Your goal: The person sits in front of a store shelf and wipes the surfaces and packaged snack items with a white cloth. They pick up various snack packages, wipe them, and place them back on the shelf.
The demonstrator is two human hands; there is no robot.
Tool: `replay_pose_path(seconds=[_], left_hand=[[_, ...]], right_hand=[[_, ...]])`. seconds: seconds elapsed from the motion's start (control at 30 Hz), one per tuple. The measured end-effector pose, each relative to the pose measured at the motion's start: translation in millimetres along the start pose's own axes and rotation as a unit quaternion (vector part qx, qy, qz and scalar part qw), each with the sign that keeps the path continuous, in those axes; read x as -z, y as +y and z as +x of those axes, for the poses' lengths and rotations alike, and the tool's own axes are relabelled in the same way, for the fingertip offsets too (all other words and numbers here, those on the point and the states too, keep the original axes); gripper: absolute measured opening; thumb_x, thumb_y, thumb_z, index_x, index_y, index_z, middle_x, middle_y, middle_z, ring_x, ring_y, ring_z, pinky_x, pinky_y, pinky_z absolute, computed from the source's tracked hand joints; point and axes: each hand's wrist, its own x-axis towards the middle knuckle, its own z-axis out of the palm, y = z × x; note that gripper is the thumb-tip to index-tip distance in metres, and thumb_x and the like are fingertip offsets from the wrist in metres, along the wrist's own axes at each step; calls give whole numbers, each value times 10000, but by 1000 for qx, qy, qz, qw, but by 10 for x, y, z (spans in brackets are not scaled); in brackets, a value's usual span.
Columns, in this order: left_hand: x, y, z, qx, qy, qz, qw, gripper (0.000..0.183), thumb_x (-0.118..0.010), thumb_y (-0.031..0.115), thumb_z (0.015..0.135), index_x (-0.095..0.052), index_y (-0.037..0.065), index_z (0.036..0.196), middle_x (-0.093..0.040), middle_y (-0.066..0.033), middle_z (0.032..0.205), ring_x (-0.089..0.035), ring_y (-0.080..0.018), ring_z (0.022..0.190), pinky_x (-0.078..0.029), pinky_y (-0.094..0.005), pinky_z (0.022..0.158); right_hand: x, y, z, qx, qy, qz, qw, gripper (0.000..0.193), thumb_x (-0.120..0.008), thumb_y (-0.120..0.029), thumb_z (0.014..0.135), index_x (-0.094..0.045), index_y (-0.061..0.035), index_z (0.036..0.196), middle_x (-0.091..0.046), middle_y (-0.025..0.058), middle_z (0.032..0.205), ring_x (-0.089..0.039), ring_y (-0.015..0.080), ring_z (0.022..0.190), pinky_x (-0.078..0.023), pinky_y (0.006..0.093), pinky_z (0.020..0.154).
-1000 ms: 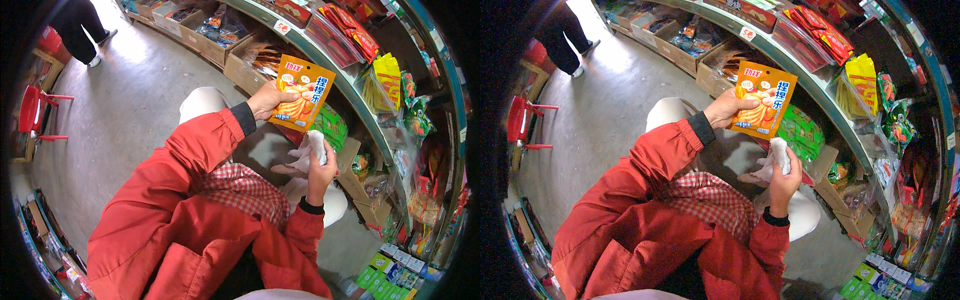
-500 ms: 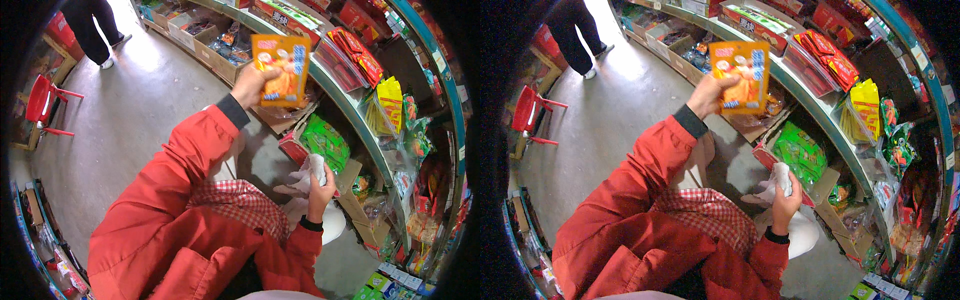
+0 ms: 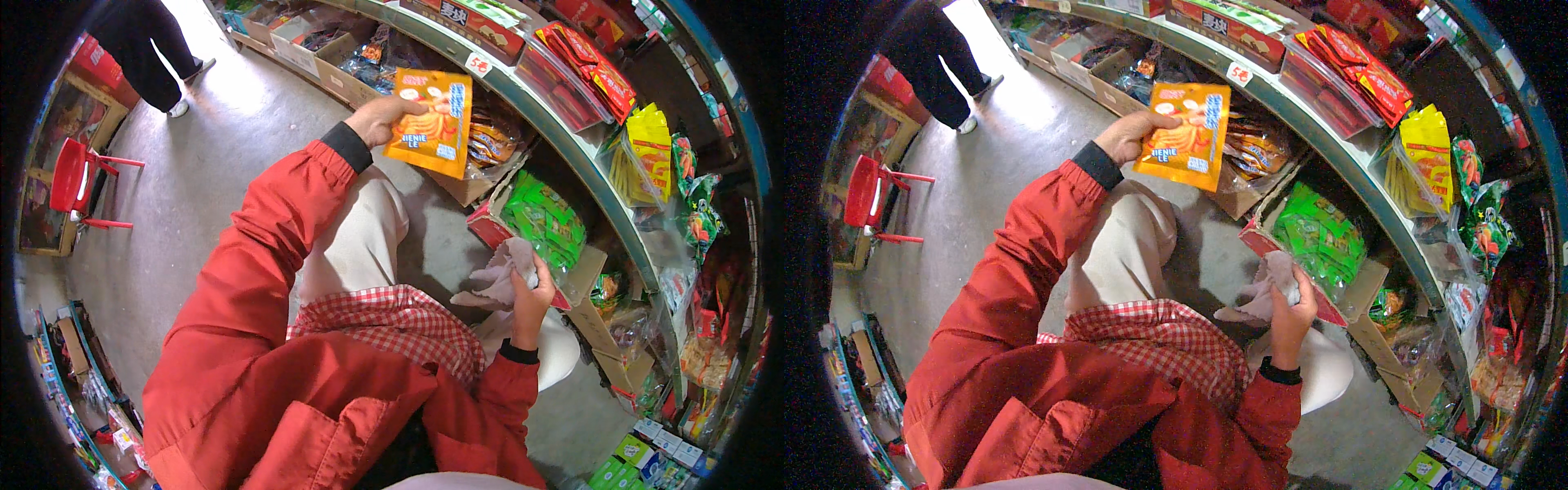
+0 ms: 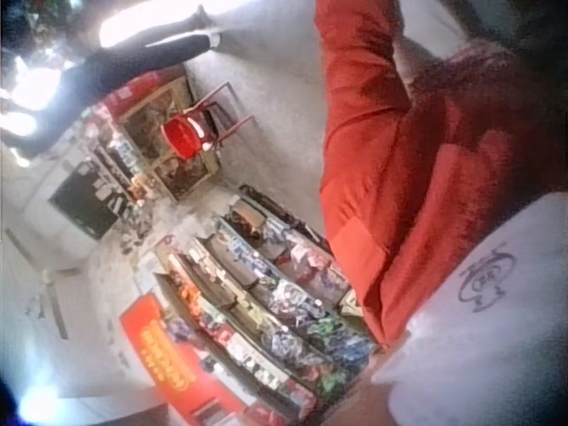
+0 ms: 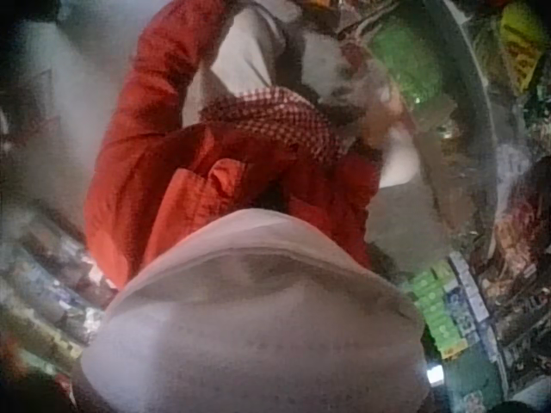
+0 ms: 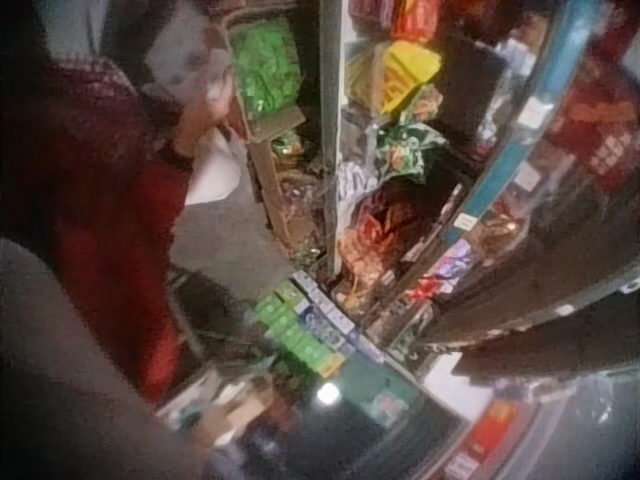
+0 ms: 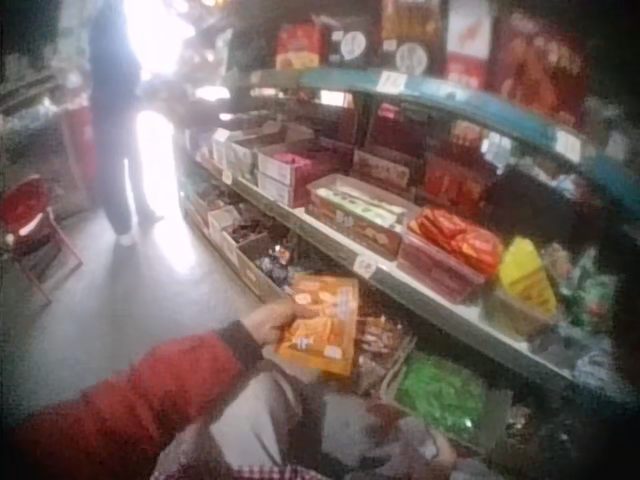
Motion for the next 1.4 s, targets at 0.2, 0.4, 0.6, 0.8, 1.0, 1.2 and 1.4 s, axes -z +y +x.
replay_pose_path(seconds=[0.2,0.4,0.6,0.8,1.0,1.2,1.4], left_hand=[[-78,-159,345,110,18,46,993,252,-537,70,861,-505,-56,1076,-633,-175,1014,-656,-248,849,-552,-391,765],[-218,-331,710,76,128,33,988,252,-526,4,821,-464,-76,1052,-590,-166,1001,-649,-278,818,-565,-417,723],[-195,-642,1222,75,102,-46,991,108,-491,46,837,-466,29,941,-534,-113,939,-568,-245,754,-496,-392,532],[-224,-728,1264,106,136,-50,984,114,-466,23,830,-463,29,943,-538,-130,940,-557,-236,709,-462,-356,471],[-300,-558,1220,79,218,-1,973,240,-362,61,904,-494,54,1104,-595,-118,1036,-617,-267,868,-564,-386,577],[-276,-575,1296,-5,166,-86,982,285,-315,27,906,-503,43,1119,-546,-155,1115,-580,-304,933,-567,-404,655],[-88,-665,1600,-49,207,-60,975,254,-379,57,880,-513,57,1095,-548,-117,1078,-562,-275,878,-533,-408,639]], right_hand=[[2,2,-6,-36,-7,27,999,439,-638,-7,705,-558,42,1134,-590,118,1116,-541,195,1046,-389,309,934],[4,22,-19,-61,-12,-10,998,476,-625,-5,723,-527,53,1185,-569,111,1142,-529,189,1052,-391,299,928],[7,43,-24,-54,-30,8,998,497,-637,-32,729,-510,48,1202,-553,128,1172,-495,209,1112,-339,312,986],[-8,124,-22,-85,-37,6,996,484,-646,-31,731,-514,48,1189,-555,117,1170,-509,198,1088,-365,304,965],[-47,113,-19,-55,-31,9,998,442,-652,-36,708,-562,16,1137,-601,114,1108,-553,208,1030,-404,323,923],[-66,81,-32,-61,-47,29,997,432,-647,-30,717,-562,16,1139,-598,107,1110,-549,200,1031,-407,314,919],[-79,124,-26,-87,-54,15,995,428,-640,-36,730,-545,30,1142,-590,88,1083,-550,168,981,-425,292,880]])
